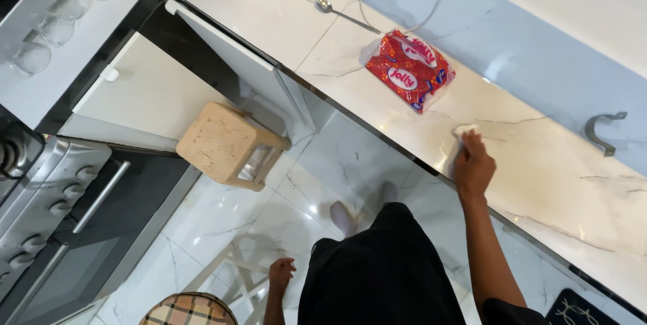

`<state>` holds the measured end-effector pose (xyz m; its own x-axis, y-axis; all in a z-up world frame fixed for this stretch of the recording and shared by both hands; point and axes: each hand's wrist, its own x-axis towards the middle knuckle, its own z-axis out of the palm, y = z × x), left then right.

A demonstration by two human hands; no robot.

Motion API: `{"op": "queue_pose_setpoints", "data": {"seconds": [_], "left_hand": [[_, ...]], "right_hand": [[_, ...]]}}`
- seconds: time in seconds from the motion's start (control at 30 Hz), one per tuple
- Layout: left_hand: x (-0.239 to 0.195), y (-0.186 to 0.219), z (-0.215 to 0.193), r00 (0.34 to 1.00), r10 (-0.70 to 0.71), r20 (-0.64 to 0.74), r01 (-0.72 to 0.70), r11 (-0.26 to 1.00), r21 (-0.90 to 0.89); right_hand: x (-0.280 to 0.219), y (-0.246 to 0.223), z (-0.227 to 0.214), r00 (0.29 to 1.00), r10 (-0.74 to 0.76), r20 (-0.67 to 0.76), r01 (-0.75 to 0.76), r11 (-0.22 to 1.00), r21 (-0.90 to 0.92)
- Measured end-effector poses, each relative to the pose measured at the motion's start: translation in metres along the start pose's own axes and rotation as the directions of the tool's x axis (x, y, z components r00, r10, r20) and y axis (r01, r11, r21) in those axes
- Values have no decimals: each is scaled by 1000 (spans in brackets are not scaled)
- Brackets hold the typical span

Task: The person cleans a white kitchen countertop using a white tissue, wiping away spills and debris. They then organize items on the counter, including a bag of Jolly candies, a cloth, and various packaged food items, before moving to a different area to place keys on a shelf.

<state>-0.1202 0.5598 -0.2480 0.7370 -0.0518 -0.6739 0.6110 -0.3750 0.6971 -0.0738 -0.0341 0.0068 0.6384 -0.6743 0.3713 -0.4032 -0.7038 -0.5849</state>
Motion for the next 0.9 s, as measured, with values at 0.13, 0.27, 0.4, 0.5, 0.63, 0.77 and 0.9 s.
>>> {"op": "queue_pose_setpoints", "data": {"seconds": [0.13,0.27,0.4,0.5,0.63,0.77,0.9], "left_hand": [[9,-2,19,984,-176,-4,176,984,-3],[16,7,48,927,-371,49,372,928,-26],[45,-7,68,999,39,-26,-36,994,104],[56,9,77,973,-225,-44,218,968,-125],[70,61,75,903,-430,6,419,877,-234],[87,103,78,905,-418,-73,382,878,-288],[108,115,90,962,-115,-247,76,984,-162]], "right_hand": [[4,-49,33,971,-184,149,178,982,54],[29,-81,74,922,-316,223,288,946,149],[61,-116,136,853,-450,264,396,888,233],[88,-149,185,812,-524,256,448,842,302],[128,-189,253,742,-617,263,511,774,374],[164,-225,322,683,-674,283,540,726,426],[191,-264,380,688,-653,317,507,745,433]]}}
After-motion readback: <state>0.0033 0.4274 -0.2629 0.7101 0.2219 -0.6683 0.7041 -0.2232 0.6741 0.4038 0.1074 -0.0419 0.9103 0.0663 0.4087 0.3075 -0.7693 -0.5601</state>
